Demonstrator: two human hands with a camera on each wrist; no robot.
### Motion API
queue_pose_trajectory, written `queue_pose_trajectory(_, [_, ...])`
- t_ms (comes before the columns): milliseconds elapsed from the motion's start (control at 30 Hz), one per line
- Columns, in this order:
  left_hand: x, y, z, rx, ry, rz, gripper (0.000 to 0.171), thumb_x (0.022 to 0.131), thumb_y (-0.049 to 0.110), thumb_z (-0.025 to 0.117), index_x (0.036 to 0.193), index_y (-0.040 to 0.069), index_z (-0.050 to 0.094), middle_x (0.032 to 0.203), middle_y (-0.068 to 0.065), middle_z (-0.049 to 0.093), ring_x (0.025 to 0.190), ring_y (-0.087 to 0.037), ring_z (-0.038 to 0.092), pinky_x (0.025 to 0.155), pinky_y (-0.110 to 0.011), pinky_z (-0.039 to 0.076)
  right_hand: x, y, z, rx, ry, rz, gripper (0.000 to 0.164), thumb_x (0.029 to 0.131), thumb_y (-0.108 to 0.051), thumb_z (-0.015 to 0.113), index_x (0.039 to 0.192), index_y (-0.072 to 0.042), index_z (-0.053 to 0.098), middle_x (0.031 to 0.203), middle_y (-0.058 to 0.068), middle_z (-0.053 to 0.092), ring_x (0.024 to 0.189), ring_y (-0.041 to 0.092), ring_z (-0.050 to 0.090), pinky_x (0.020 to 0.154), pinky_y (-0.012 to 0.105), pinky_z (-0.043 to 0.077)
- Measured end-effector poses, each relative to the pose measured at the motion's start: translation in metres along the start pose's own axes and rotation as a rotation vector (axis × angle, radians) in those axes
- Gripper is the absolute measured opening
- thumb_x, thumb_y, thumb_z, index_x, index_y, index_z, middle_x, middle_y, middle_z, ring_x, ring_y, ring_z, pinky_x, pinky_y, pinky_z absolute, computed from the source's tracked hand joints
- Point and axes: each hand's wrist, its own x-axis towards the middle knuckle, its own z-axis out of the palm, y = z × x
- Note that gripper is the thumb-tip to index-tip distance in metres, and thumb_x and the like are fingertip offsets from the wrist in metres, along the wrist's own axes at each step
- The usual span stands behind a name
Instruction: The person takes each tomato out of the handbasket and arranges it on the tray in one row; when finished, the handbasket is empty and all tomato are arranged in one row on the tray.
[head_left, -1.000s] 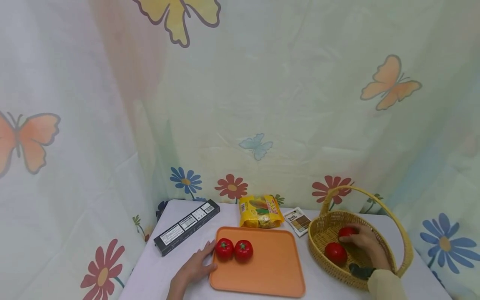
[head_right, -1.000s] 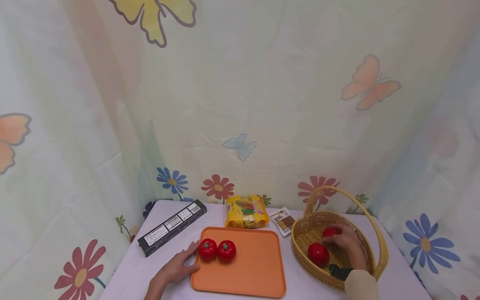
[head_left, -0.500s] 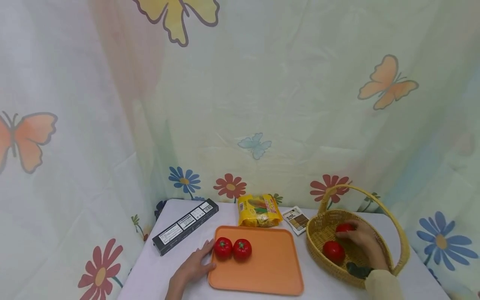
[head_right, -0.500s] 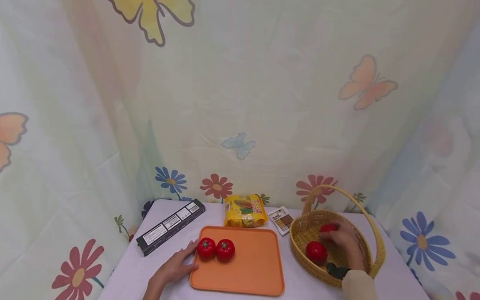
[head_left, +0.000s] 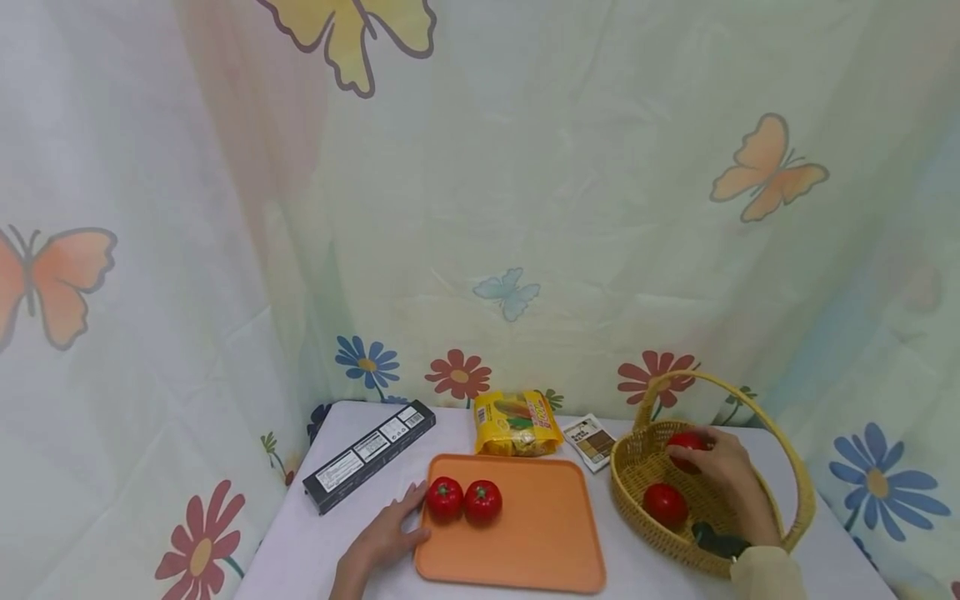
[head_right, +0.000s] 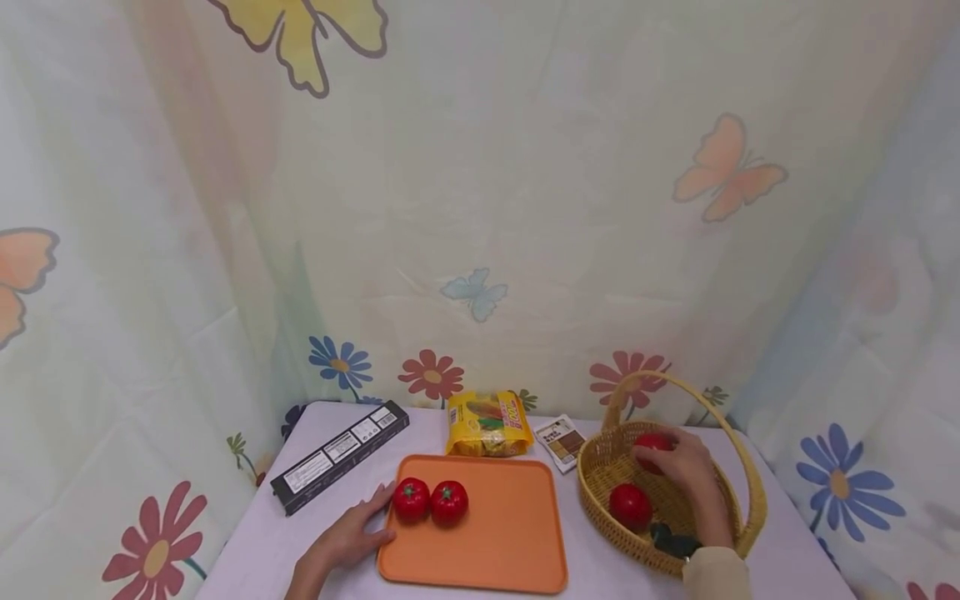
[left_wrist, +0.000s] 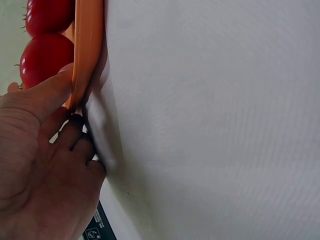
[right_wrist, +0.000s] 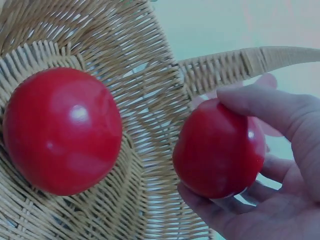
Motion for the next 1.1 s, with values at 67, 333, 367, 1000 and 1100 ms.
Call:
queue_pose_trajectory(67, [0.001,-0.001,0.0,0.005,0.003,-0.002,0.08,0.095,0.028,0.082,0.166,0.024,0.045,0.172,-0.016,0.038,0.155,-0.062,0.025,0.119,-0.083,0.024,-0.001,-0.003,-0.002,0.014,-0.021,0.0,0.092,0.097,-0.041,0.081,0.153,0.015,0.035,0.143,0.044,0.043,0.125,0.057,0.045,0.109,0.066,0.053])
queue_pose_trajectory(333, [0.002,-0.004,-0.001,0.005,0.0,0.009,0.08,0.095,0.028,0.082,0.166,0.024,0.045,0.173,-0.017,0.038,0.155,-0.063,0.025,0.118,-0.084,0.024,-0.009,-0.017,-0.006,-0.008,-0.119,-0.054,0.091,0.102,-0.047,0.072,0.153,0.018,0.035,0.141,0.043,0.05,0.122,0.051,0.053,0.105,0.058,0.058])
queue_pose_trajectory(367, [0.003,-0.004,-0.001,0.001,-0.001,0.013,0.08,0.095,0.028,0.082,0.166,0.024,0.045,0.173,-0.017,0.037,0.155,-0.063,0.024,0.119,-0.084,0.024,-0.01,-0.018,-0.007,-0.011,-0.131,-0.053,0.092,0.102,-0.049,0.072,0.153,0.018,0.035,0.14,0.043,0.051,0.122,0.05,0.054,0.105,0.058,0.058])
queue_pose_trajectory(1000, [0.002,-0.004,0.0,-0.014,-0.006,0.007,0.081,0.095,0.03,0.082,0.166,0.026,0.045,0.173,-0.016,0.037,0.155,-0.062,0.024,0.119,-0.083,0.024,-0.028,-0.033,0.016,0.195,-0.259,-0.24,0.062,0.099,-0.027,0.079,0.147,0.007,0.057,0.139,0.024,0.065,0.114,0.026,0.064,0.089,0.032,0.064])
queue_pose_trajectory(1100, [0.002,-0.004,0.0,-0.014,-0.005,0.01,0.081,0.095,0.031,0.082,0.166,0.025,0.045,0.173,-0.016,0.037,0.155,-0.062,0.024,0.119,-0.083,0.024,-0.029,-0.036,0.023,0.239,-0.327,-0.32,0.061,0.1,-0.021,0.078,0.148,0.008,0.055,0.142,0.03,0.062,0.115,0.027,0.065,0.09,0.032,0.065])
